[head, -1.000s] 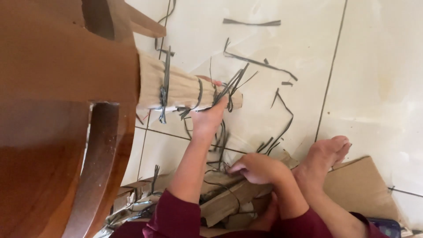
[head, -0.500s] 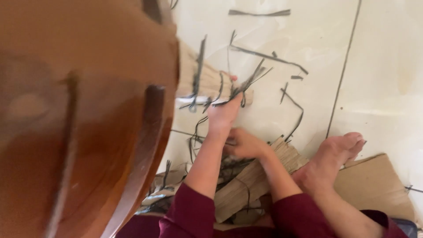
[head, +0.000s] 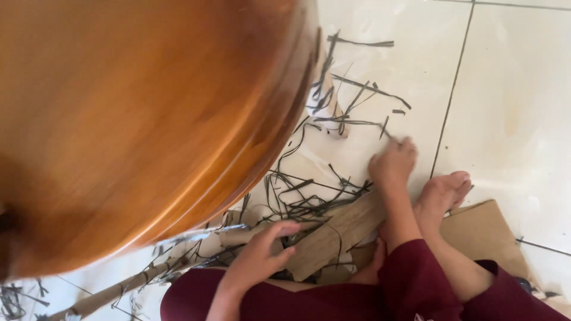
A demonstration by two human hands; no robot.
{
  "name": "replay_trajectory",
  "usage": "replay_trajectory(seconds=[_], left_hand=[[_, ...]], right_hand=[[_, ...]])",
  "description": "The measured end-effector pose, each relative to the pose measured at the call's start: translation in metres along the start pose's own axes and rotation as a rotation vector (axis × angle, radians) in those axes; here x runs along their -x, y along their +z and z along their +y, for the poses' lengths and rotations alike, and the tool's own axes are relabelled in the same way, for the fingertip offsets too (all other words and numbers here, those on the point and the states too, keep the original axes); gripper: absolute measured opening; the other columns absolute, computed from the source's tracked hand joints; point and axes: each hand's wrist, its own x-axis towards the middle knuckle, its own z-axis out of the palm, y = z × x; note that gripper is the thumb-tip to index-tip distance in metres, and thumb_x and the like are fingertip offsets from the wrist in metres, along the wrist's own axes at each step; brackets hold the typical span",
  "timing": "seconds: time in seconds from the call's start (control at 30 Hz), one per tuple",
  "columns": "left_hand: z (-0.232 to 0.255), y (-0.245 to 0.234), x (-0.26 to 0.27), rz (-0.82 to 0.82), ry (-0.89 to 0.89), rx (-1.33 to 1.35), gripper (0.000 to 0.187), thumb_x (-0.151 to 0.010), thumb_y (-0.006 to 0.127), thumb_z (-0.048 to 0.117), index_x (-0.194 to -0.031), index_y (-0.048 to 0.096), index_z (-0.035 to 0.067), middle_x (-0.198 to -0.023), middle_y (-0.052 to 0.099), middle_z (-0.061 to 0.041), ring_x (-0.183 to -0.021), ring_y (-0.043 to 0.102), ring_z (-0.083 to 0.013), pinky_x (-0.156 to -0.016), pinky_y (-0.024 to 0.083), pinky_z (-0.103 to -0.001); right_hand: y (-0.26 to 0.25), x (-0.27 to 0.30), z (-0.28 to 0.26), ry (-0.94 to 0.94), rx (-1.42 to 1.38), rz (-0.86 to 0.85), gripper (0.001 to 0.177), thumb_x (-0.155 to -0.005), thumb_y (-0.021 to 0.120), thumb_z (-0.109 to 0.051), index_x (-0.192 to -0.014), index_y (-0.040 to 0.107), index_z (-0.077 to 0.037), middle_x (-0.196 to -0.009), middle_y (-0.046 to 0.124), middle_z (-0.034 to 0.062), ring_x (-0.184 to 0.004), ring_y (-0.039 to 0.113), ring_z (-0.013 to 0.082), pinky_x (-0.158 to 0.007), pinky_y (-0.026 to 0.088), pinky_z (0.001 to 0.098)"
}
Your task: A person is wrapping the legs of a wooden stool with protective cardboard and securing them with thin plastic ties while sitting on the floor.
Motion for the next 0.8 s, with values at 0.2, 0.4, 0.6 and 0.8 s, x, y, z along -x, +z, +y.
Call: replay_trajectory(seconds=[0.2,0.4,0.6,0.8], left_hand=[[-0.149,-0.022,0.019,0.287,-0.323,0.182,0.024,-0.092,0.066,0.023,-0.114,0.076,0.018,-0.128,0.074,-0.001,-0.123,0.067,-0.0183,-0.114,0.050,-0.038],[-0.218,-0.008,-0.012,1.119,0.290,-0.278,0.010,-0.084,0.059,-0.001,-0.091,0.052,-0.006,-0.086,0.066,-0.027,-0.082,0.070,-0.0429,-0.068,0.054,-0.041],[-0.147,-0.045,-0.028,0.506,-0.304,0.206,0.125,-0.058,0.093,0.039,-0.158,0.030,0.000,-0.159,0.040,-0.020,-0.148,0.037,-0.0360,-0.129,0.023,-0.043],[-0.157,-0.036,-0.044,0.525,-0.243,0.230,0.099,-0.050,0.091,0.024,-0.141,0.058,0.002,-0.133,0.067,-0.016,-0.129,0.059,-0.0369,-0.112,0.049,-0.050]], right_hand=[[-0.082,0.065,-0.094,-0.434,0.275,-0.701,0.036,-0.089,0.060,-0.032,-0.119,0.067,-0.013,-0.113,0.068,0.0155,-0.103,0.069,0.0395,-0.088,0.056,0.0519],[0.013,0.042,-0.124,-0.665,0.003,-0.442,0.019,-0.089,0.072,-0.037,-0.103,0.078,-0.025,-0.089,0.077,-0.0009,-0.080,0.077,0.0242,-0.073,0.061,0.0386],[0.030,0.117,-0.160,-0.707,-0.062,-0.608,0.021,-0.091,0.068,-0.037,-0.098,0.076,-0.019,-0.088,0.076,0.0071,-0.083,0.075,0.0303,-0.072,0.060,0.0412],[0.006,0.181,-0.139,-0.710,-0.048,-0.759,0.026,-0.093,0.063,-0.036,-0.092,0.075,-0.013,-0.086,0.076,0.0152,-0.086,0.074,0.0365,-0.070,0.060,0.0438]])
